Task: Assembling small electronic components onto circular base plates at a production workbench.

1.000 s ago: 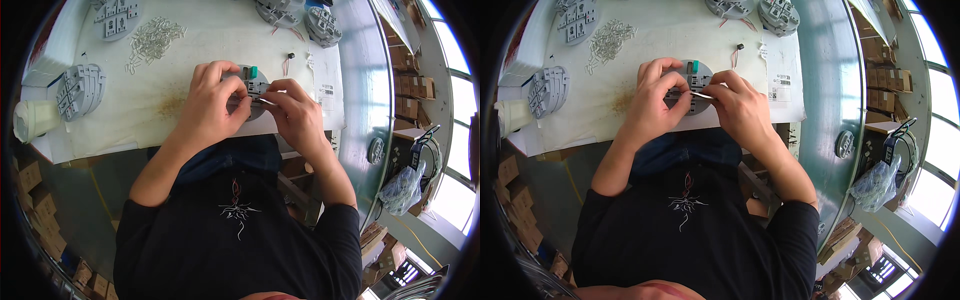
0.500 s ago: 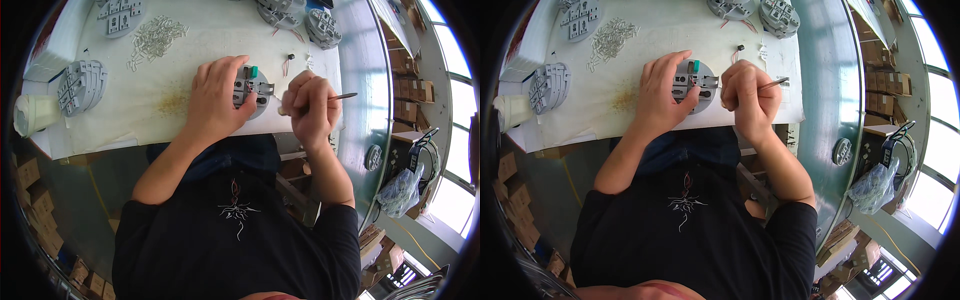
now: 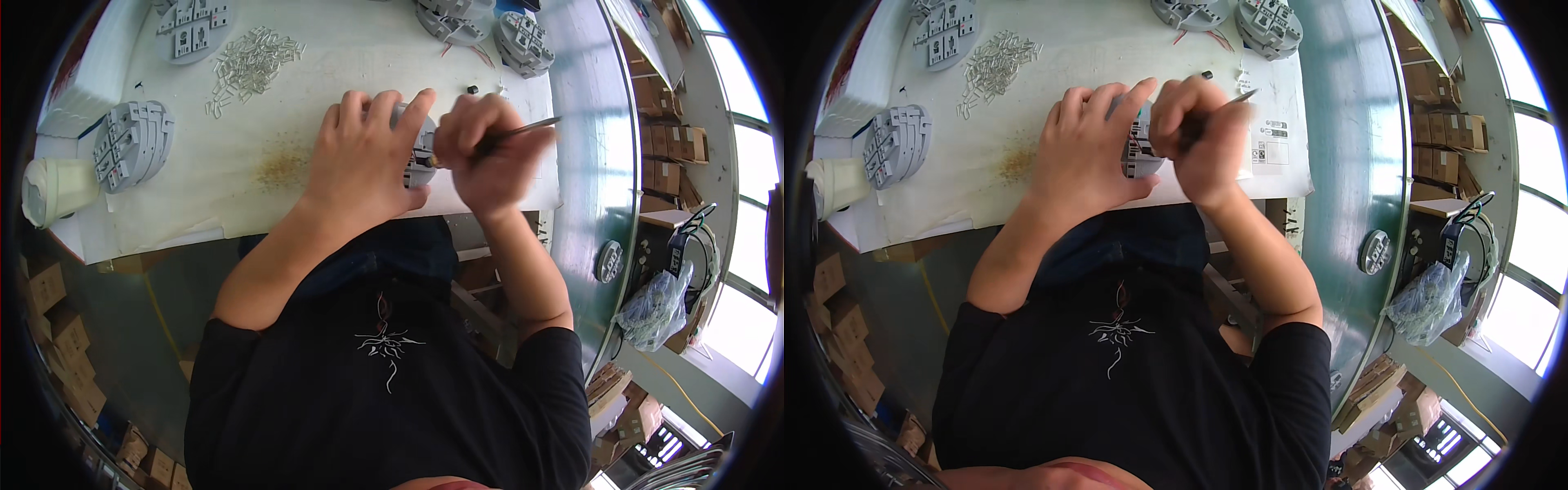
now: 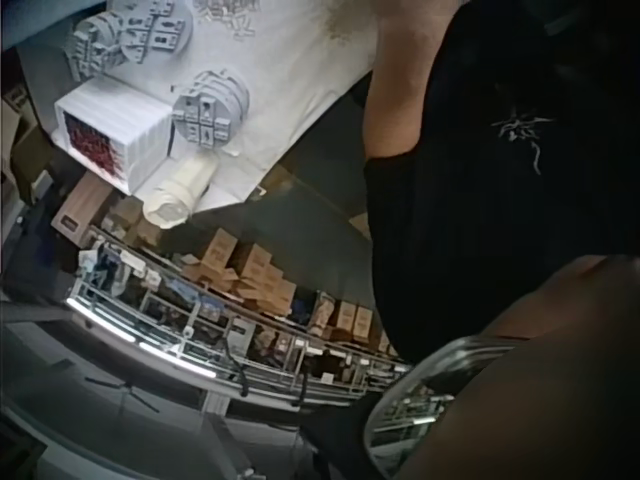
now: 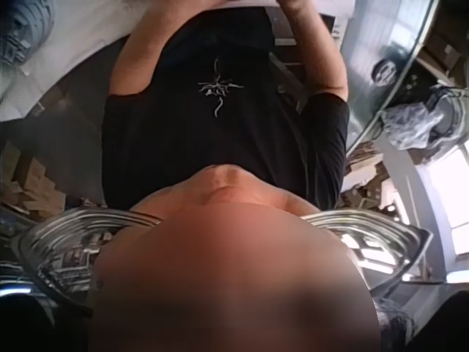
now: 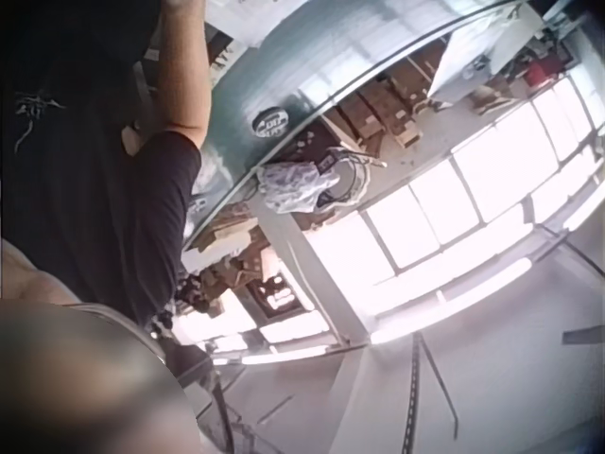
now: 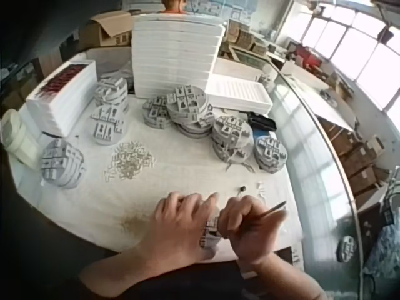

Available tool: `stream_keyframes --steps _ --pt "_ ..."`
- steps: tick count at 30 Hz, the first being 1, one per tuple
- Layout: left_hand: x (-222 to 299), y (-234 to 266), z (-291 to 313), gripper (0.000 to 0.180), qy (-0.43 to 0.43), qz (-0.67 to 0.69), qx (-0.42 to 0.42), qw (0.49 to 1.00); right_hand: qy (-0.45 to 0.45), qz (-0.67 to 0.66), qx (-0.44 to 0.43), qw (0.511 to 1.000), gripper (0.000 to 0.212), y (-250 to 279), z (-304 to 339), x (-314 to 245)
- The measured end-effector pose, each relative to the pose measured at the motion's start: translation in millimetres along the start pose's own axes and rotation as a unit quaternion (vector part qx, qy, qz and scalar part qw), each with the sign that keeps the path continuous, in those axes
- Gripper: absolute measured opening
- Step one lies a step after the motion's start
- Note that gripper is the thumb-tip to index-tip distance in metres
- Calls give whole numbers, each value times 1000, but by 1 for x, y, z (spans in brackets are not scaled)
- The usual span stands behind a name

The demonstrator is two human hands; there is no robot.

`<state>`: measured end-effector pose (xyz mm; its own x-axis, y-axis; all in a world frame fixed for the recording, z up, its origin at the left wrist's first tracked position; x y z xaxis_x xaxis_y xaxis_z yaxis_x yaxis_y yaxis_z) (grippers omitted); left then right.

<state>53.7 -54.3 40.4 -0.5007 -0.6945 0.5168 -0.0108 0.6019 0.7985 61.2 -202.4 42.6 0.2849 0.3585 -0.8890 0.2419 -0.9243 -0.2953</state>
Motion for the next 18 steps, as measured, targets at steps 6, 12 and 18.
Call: stream_keyframes --steps 6,12,18 --pt "-8 12 -1 97 -50 212 89 972 -63 95 22 993 70 34 -9 -77" --pt "-28 4 27 104 19 213 65 975 -155 500 -79 848 58 24 2 -39" --pt "-51 9 33 107 74 197 -68 975 -173 636 -206 723 46 -14 5 -22"
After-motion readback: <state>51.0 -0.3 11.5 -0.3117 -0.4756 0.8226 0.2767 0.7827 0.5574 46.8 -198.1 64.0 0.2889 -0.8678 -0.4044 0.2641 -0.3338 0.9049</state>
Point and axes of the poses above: each hand's wrist, its own z-axis away from the middle knuckle, its own y-axis out of the back of the hand, x = y × z, the point moved 5 cm from there along -z, towards the middle knuckle, and after that the axes turned 3 degrees about y, right-handed, at the moved point
